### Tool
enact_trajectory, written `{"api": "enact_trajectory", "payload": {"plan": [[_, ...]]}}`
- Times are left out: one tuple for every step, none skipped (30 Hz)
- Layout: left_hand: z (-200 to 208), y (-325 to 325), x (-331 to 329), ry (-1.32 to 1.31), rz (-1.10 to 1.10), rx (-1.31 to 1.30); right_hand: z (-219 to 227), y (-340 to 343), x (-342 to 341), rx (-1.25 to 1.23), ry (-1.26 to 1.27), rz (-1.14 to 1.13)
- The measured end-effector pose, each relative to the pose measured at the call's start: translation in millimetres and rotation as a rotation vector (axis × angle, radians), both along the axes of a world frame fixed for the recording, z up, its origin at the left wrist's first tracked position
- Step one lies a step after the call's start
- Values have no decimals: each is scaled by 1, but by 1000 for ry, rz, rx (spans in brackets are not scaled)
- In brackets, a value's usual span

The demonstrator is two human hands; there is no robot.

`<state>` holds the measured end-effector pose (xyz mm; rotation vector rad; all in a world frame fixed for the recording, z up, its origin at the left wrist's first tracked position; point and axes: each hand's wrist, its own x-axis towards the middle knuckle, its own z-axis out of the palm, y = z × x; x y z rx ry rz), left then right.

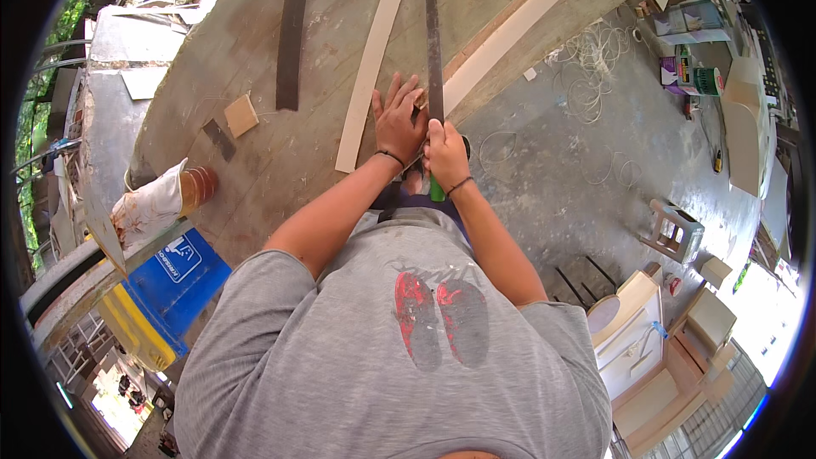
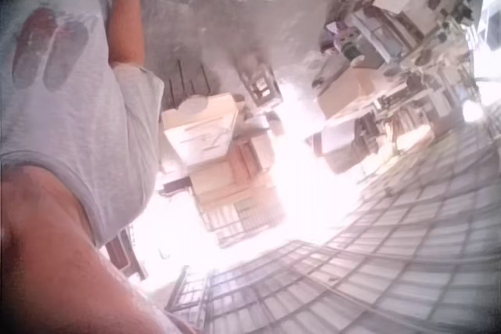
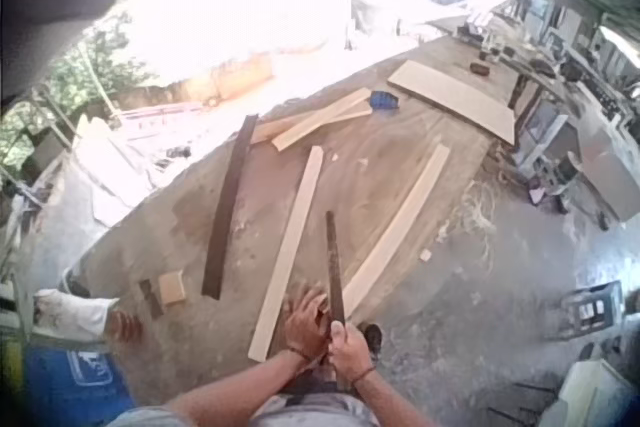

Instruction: The person smooths the edges of a piece of wood using a hand file and then uses a power angle grinder to sand the same piece of wood.

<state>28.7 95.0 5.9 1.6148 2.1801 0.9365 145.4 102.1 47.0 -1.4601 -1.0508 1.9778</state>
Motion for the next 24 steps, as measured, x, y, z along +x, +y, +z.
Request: {"api": "enact_trajectory", "payload": {"plan": [[0, -1, 0, 4, 5, 10, 1, -2, 4, -15, 14, -1], [-1, -1, 0, 8, 11, 20, 2, -3, 8, -30, 28, 0], [-1, 0, 0, 0, 8, 21, 3, -4, 10, -24, 32, -10], [1, 0, 1, -11, 2, 15, 4, -8, 13, -25, 33, -23], [2, -1, 2, -23, -3, 10, 4, -12, 15, -27, 33, -36], [0, -3, 1, -20, -4, 2, 3, -11, 10, -27, 20, -13], [-2, 0, -2, -13, -11, 0, 1, -5, 0, -20, 11, 3], [-3, 1, -4, -7, -19, -1, 0, -3, -5, -13, 2, 18], [-3, 0, -4, 3, -28, -2, 1, -5, -5, -40, 0, 11], [-3, -1, -5, 11, -30, -2, 3, -7, -2, -50, 2, 4], [-2, -2, -6, 19, -33, -2, 3, -9, 4, -61, 4, -3], [-2, -1, -9, 8, -68, 5, 4, -11, 10, -71, 7, -11], [2, -2, -13, 1, -102, 6, 3, -14, 16, -75, 14, -15], [4, -3, -16, -6, -136, 7, 2, -16, 22, -79, 21, -19], [5, -4, -18, 2, -133, 2, 2, -18, 24, -84, 29, -24], [4, -4, -17, 7, -139, -2, 2, -19, 22, -73, 26, -15], [4, -4, -16, 11, -146, -6, 1, -20, 18, -63, 23, -6], [4, -3, -18, 10, -153, -15, 1, -21, 14, -52, 20, 3], [3, -2, -22, 9, -160, -22, 4, -20, 8, -42, 6, 22], [3, -2, -23, 8, -167, -29, 7, -16, 2, -32, -8, 41], [3, -3, -21, 13, -171, -39, 10, -15, -1, -23, -21, 60], [4, -5, -20, 21, -168, -45, 8, -16, 2, -42, -1, 49], [5, -6, -19, 28, -164, -51, 6, -19, 10, -61, 19, 39], [5, -5, -19, 19, -155, -42, 4, -20, 15, -80, 40, 29]]}}
